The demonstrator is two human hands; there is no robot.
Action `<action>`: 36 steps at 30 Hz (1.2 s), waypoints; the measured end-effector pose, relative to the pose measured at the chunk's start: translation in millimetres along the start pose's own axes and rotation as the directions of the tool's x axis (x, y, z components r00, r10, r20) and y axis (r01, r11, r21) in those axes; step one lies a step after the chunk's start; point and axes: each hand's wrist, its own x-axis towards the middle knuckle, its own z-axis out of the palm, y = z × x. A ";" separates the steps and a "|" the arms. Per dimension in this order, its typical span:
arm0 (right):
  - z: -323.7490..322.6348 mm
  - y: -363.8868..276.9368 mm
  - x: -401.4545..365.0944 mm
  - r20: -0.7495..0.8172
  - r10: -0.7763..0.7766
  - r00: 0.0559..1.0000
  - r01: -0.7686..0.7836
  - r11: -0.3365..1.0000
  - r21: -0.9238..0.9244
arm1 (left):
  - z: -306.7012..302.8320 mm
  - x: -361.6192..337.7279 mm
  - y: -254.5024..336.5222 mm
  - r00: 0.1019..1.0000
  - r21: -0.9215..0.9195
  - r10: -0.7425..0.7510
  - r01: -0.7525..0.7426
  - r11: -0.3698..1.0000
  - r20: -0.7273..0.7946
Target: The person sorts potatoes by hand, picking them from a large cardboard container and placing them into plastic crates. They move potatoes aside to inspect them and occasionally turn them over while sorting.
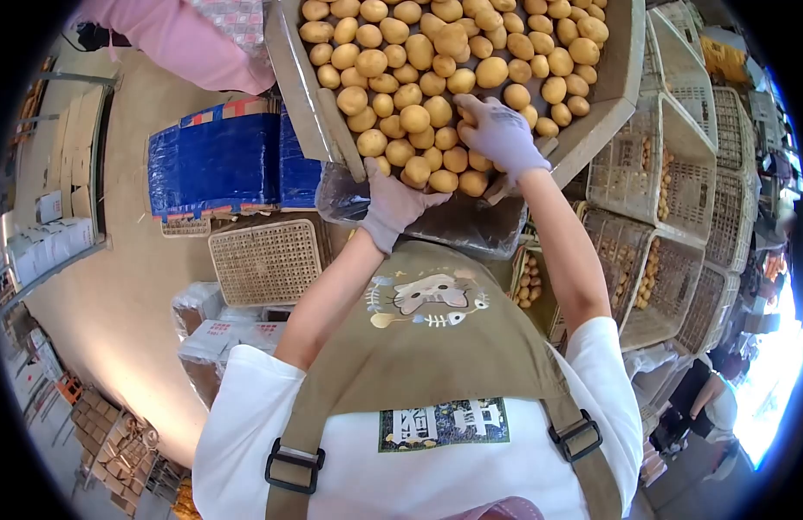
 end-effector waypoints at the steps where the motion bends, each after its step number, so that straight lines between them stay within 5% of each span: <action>1: 2.5 -4.0 12.4 0.008 0.003 1.000 -0.002 0.995 -0.097 | 1.1 3.2 1.2 1.000 0.026 -0.001 0.001 1.000 0.011; 3: -8.8 -26.2 26.2 0.172 0.132 0.976 -0.097 0.975 -0.198 | 1.8 1.0 0.3 1.000 0.070 -0.004 0.002 0.998 0.022; 5: -2.2 -32.6 32.8 0.172 0.202 0.964 -0.145 0.945 -0.293 | 7.7 -4.3 0.7 1.000 0.075 0.007 -0.006 0.997 -0.009; 8: 6.6 -20.5 19.4 0.066 0.064 0.996 -0.043 0.958 -0.284 | 5.8 -2.8 4.4 0.998 0.074 -0.008 0.003 0.997 0.070; 11: 13.2 8.3 -6.8 -0.239 -0.078 0.968 0.107 0.988 0.111 | -5.0 -3.6 6.6 0.984 0.051 -0.026 0.017 0.999 0.174; 13: -15.0 18.6 -43.8 -0.512 -0.288 0.810 0.342 0.940 0.013 | 3.2 -6.0 7.9 0.988 0.060 -0.029 0.020 0.998 0.151; 14: -43.3 37.1 -63.0 -0.474 -0.385 0.792 0.396 0.914 -0.081 | 0.7 -4.8 7.9 0.983 0.054 -0.008 -0.002 0.999 0.183; 15: -58.0 73.3 -73.1 -0.484 -0.416 0.770 0.199 0.877 -0.438 | -2.8 -2.9 7.7 0.977 0.052 0.008 -0.020 0.998 0.214; 17: -91.2 151.7 -107.4 -0.751 0.037 0.660 -0.295 0.931 -0.213 | -6.0 -4.5 5.5 0.979 0.071 0.011 -0.025 0.997 0.203; 19: -106.8 155.1 -127.6 -0.926 0.038 0.375 -0.693 0.676 -0.253 | -0.1 -1.3 4.2 0.991 0.114 0.002 -0.017 0.993 0.136; 21: -89.1 98.8 -122.3 -0.792 0.035 0.610 -0.288 0.941 -0.180 | 0.3 -2.1 1.0 0.994 0.073 -0.009 0.001 0.997 0.112; 22: -70.3 76.7 -117.0 -0.690 0.043 0.723 -0.044 0.999 0.016 | -10.4 1.4 2.1 0.989 0.017 -0.029 0.027 0.999 0.144; 23: -41.2 57.1 -109.0 -0.600 -0.154 0.785 0.174 0.984 -0.025 | -17.8 5.4 3.7 0.982 -0.038 -0.040 0.048 0.998 0.182; 24: -30.6 6.7 -100.1 -0.438 -0.233 0.868 0.197 0.972 -0.126 | -23.1 6.9 4.2 0.962 -0.086 -0.051 0.077 0.993 0.269; 26: 15.2 -20.9 -88.7 -0.339 -0.365 0.867 0.351 0.930 -0.104 | -28.8 9.5 7.2 0.897 -0.171 -0.058 0.147 0.974 0.438; 27: 27.5 -22.9 -85.5 -0.343 -0.415 0.843 0.403 0.909 -0.108 | -23.9 8.2 8.9 0.928 -0.086 -0.058 0.096 0.992 0.367; 29: 32.9 -16.2 -71.1 -0.393 -0.243 0.887 0.223 0.970 -0.098 | -8.3 -0.5 8.8 0.976 0.084 -0.031 0.013 0.996 0.214; 31: 23.4 -4.6 -65.1 -0.396 -0.298 0.869 0.257 0.954 -0.153 | -4.5 -4.6 8.3 0.983 0.066 -0.022 0.010 0.998 0.181; 34: -11.3 4.8 -44.0 0.061 0.069 0.996 -0.067 0.997 -0.037 | -1.6 -3.8 7.6 0.985 0.050 -0.014 0.005 0.999 0.173; 35: -9.9 2.6 -45.0 -0.341 0.038 0.939 -0.057 0.997 -0.046 | -1.7 -4.1 7.7 0.987 0.048 -0.017 0.009 0.999 0.163; 36: -2.7 4.1 -41.5 -0.317 -0.044 0.947 0.006 0.993 -0.119 | -2.5 -4.7 6.5 0.989 0.046 -0.019 0.013 0.999 0.150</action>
